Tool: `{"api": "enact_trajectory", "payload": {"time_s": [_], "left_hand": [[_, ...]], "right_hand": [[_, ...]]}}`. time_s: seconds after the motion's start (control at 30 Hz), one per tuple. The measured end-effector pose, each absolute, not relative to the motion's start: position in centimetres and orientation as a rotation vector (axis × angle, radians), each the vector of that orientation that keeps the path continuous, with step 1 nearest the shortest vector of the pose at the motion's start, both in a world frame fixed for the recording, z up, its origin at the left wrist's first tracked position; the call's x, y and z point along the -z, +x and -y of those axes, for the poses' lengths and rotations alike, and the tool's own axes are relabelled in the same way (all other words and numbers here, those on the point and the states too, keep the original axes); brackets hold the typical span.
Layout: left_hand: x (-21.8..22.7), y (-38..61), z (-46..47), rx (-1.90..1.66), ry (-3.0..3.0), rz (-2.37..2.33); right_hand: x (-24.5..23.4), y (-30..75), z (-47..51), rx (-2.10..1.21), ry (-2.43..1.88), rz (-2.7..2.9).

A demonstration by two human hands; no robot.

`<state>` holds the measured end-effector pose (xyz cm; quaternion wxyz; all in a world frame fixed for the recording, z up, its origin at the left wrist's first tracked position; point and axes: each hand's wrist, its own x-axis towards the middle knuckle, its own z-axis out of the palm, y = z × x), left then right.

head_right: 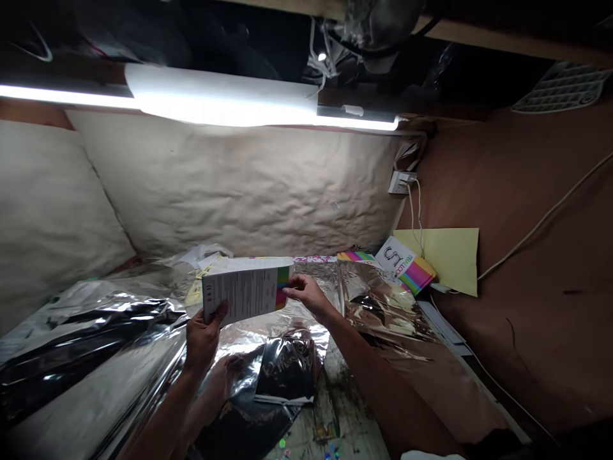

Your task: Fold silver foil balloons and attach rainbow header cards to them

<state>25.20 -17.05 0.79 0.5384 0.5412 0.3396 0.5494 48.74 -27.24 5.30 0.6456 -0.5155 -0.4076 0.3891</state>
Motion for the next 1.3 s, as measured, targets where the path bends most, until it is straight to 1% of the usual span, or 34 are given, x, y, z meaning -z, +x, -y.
{"api": "enact_trajectory", "payload": {"time_s": [0.3,0.4,0.57,0.8,0.83,0.9,0.97,1.0,1.07,1.13,1.2,1.3], "left_hand": [[-1.0,24.9,16.8,-1.259,1.333,-0.768],[-1.2,25.2,17.3,-1.21,1.357,-0.743],[-1.7,25.6,18.3,-1.247,1.443,-0.798],[-1.7,25.8,18.1,-1.014,1.384,-0.69],[-1.8,25.8,18.3,-1.04,1.44,-0.733],[-2.3,25.7,18.9,-1.206,1.679,-0.889],[-3.0,25.5,19.8,-1.376,2.101,-0.981],[-3.4,25.5,20.1,-1.382,2.358,-0.942],[-4.0,25.7,20.6,-1.207,2.805,-0.769],[-4.3,26.1,20.7,-1.001,3.034,-0.69],[-4.2,26.5,20.5,-0.924,3.107,-0.712],[-3.8,26.8,20.2,-0.922,3.124,-0.711]], "right_hand": [[-5.0,49.9,27.7,-1.103,-1.059,0.994],[-4.8,50.0,27.5,-1.083,-1.032,1.008],[-4.3,50.2,27.1,-1.078,-1.041,1.013],[-4.1,50.1,27.9,-1.275,-1.006,1.025],[-4.0,50.0,28.0,-1.307,-1.003,1.027],[-3.6,49.6,28.0,-1.345,-0.996,1.023],[-3.2,49.2,27.8,-1.367,-0.985,1.016],[-3.1,49.0,27.7,-1.377,-0.977,1.013],[-3.1,48.7,27.5,-1.395,-0.956,1.011],[-3.2,48.4,27.4,-1.42,-0.932,1.012],[-3.6,48.2,27.6,-1.452,-0.908,1.013],[-4.1,48.1,28.0,-1.494,-0.885,0.995]]}}
